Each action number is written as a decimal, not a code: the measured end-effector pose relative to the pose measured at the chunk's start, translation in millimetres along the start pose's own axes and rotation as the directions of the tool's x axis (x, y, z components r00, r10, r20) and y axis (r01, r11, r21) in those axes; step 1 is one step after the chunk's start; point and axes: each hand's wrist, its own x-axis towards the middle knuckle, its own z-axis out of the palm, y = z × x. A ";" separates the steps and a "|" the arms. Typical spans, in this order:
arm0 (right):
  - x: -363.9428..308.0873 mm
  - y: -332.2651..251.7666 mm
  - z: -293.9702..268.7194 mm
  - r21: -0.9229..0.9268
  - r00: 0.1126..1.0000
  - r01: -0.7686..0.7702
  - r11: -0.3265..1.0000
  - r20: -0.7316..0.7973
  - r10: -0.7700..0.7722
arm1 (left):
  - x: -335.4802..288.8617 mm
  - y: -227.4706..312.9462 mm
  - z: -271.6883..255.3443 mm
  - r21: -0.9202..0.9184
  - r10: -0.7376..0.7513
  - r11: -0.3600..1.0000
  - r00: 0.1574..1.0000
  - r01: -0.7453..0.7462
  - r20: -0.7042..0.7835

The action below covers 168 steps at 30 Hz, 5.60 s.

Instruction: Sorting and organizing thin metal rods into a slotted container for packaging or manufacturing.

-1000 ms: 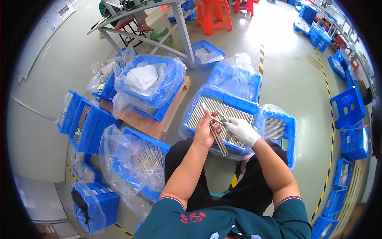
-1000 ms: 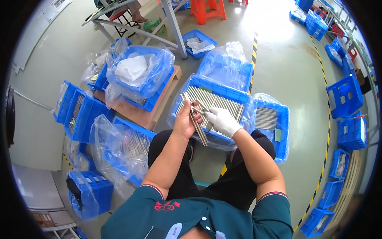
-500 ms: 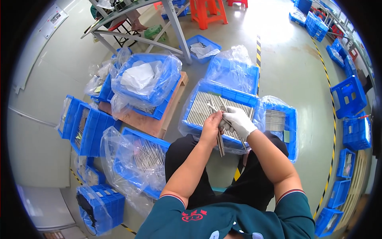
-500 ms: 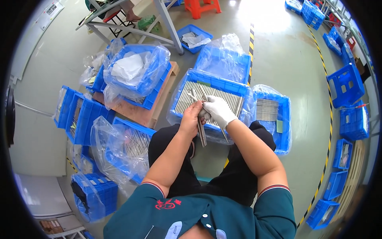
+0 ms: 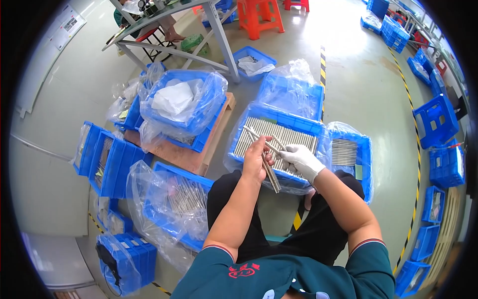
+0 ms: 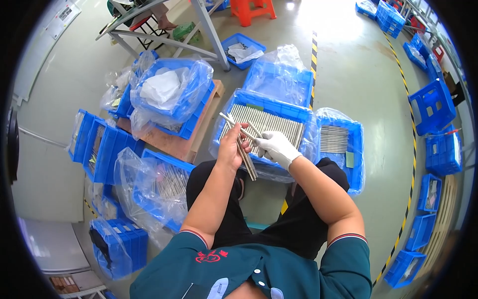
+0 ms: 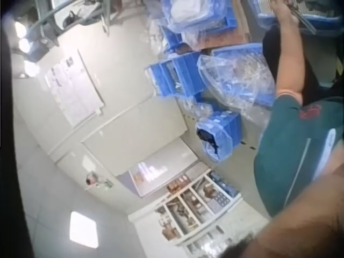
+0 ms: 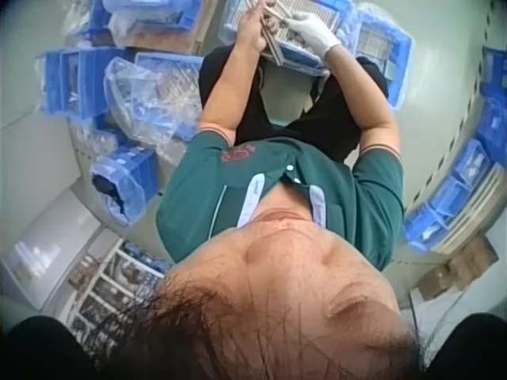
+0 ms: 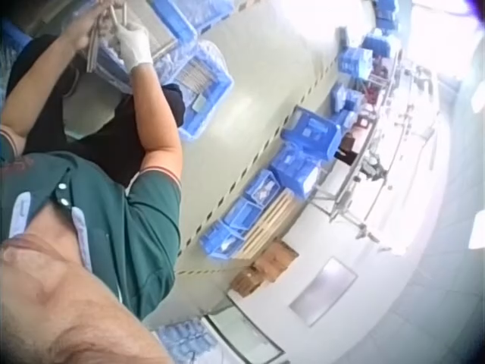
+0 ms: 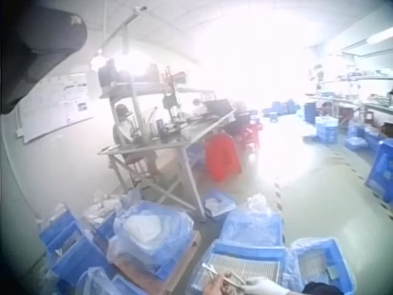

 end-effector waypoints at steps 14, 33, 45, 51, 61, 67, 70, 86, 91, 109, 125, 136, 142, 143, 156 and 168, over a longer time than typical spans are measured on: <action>1.1 -7.5 12.7 0.232 0.998 0.039 0.972 -0.056 -0.027 | -6.1 -16.8 13.7 0.133 0.060 0.988 0.989 -0.077 0.133; 73.6 -6.7 -83.1 0.137 0.737 0.369 0.919 -0.645 -0.200 | -22.4 -23.9 14.8 0.336 -0.414 0.894 0.835 0.297 0.363; 11.1 -15.7 -26.2 -0.159 0.969 0.147 0.976 -0.174 -0.175 | -7.7 -3.5 5.5 -0.009 -0.248 0.960 0.864 0.280 0.439; 1.5 -23.4 -12.3 -0.744 0.920 0.197 0.639 -0.085 -0.383 | -11.5 -4.6 0.4 0.115 -0.288 0.957 0.845 0.265 0.451; 10.7 -7.2 -19.4 -0.756 0.892 0.241 0.609 -0.075 -0.446 | -6.1 -3.3 -1.8 0.036 -0.177 0.984 0.954 0.174 0.241; -2.7 -21.5 -23.2 -0.475 0.955 0.205 0.856 -0.095 -0.282 | -7.7 2.8 3.3 -0.041 -0.132 0.989 0.976 0.141 0.175; -1.6 -21.3 -22.8 -0.362 0.972 0.186 0.913 -0.068 -0.225 | -2.0 -1.4 -4.0 -0.092 -0.097 0.989 0.974 0.118 0.206; -2.0 -15.8 8.4 -0.228 0.975 0.189 0.955 -0.070 -0.210 | 3.8 -16.8 0.0 0.060 0.031 0.998 0.995 -0.037 0.092; 5.8 -26.8 8.3 0.042 1.000 -0.015 0.999 0.013 0.014 | 9.4 -24.7 -9.1 0.154 0.019 0.988 0.999 -0.014 -0.028; 6.4 5.3 7.1 0.210 0.998 0.042 0.977 -0.060 -0.030 | -4.4 -21.6 4.4 0.133 -0.098 0.988 0.987 0.081 0.129; 45.4 -7.2 -25.3 -0.232 0.952 0.163 0.959 -0.220 -0.214 | -17.3 -23.3 19.5 0.482 -0.261 0.861 0.954 0.161 0.148; 25.0 -22.3 -52.5 0.025 0.981 0.004 1.000 -0.194 0.001 | -14.4 -14.8 5.7 0.139 -0.299 0.953 0.905 0.268 0.304; 24.5 -0.1 -27.8 -0.850 0.835 0.352 0.391 0.096 -0.542 | -10.4 -13.1 3.8 0.073 -0.254 0.967 0.890 0.244 0.379; 22.4 -0.9 -25.8 -0.882 0.777 0.406 0.239 0.196 -0.598 | -10.9 -12.3 1.8 0.072 -0.251 0.968 0.891 0.242 0.378; 12.1 -16.5 -4.9 -0.291 1.000 -0.021 0.957 0.003 0.023 | -5.5 -12.9 1.0 -0.054 -0.035 0.998 0.984 0.046 0.177; -11.4 69.3 -31.6 0.339 0.797 -0.403 0.850 0.587 0.144 | -16.6 -42.0 18.7 0.161 -0.148 0.982 0.929 0.098 0.338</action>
